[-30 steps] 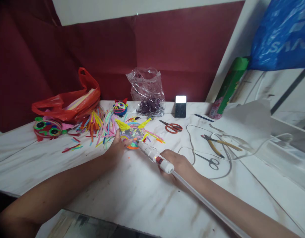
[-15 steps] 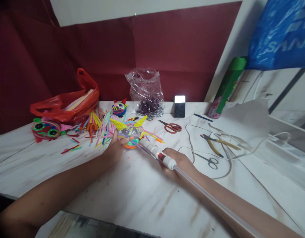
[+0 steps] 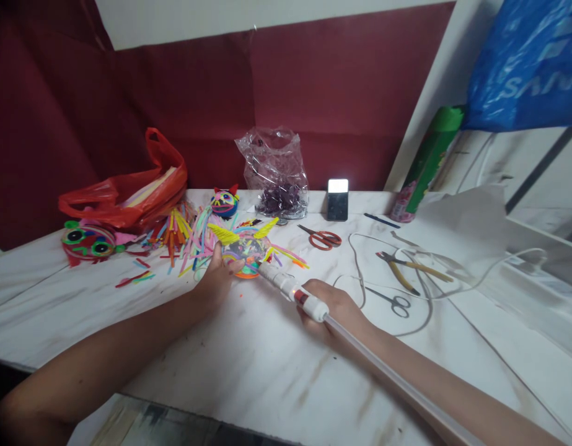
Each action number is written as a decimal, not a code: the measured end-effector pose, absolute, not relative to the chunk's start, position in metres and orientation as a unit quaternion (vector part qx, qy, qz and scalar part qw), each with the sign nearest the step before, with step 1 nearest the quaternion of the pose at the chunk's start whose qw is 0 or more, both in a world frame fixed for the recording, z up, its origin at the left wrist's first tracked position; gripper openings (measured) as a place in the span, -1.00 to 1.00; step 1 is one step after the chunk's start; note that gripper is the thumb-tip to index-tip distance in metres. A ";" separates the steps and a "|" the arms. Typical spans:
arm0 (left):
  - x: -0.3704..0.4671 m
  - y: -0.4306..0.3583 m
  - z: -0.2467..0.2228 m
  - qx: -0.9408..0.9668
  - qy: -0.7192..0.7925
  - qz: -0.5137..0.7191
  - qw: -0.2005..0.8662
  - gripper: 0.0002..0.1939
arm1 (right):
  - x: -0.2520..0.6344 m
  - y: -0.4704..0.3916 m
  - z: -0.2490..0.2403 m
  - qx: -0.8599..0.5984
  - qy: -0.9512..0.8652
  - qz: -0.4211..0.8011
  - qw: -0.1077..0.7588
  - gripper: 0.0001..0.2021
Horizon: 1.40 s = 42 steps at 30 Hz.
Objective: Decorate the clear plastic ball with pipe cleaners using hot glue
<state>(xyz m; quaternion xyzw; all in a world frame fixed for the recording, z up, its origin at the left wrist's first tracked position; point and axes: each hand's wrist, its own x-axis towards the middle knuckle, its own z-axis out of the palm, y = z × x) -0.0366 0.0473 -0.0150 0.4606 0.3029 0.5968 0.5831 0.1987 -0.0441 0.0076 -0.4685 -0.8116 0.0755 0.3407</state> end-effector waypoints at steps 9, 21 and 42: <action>-0.038 0.051 -0.020 0.459 0.308 0.609 0.569 -0.12 | 0.202 -0.041 0.006 -0.445 -0.805 0.096 0.381 -0.85; -0.034 0.046 -0.015 0.482 0.318 0.587 0.567 -0.08 | 0.196 -0.045 0.002 -0.419 -0.829 0.075 0.364 -0.89; -0.038 0.049 -0.018 0.451 0.309 0.611 0.573 -0.05 | 0.197 -0.043 0.004 -0.461 -0.789 0.097 0.394 -0.85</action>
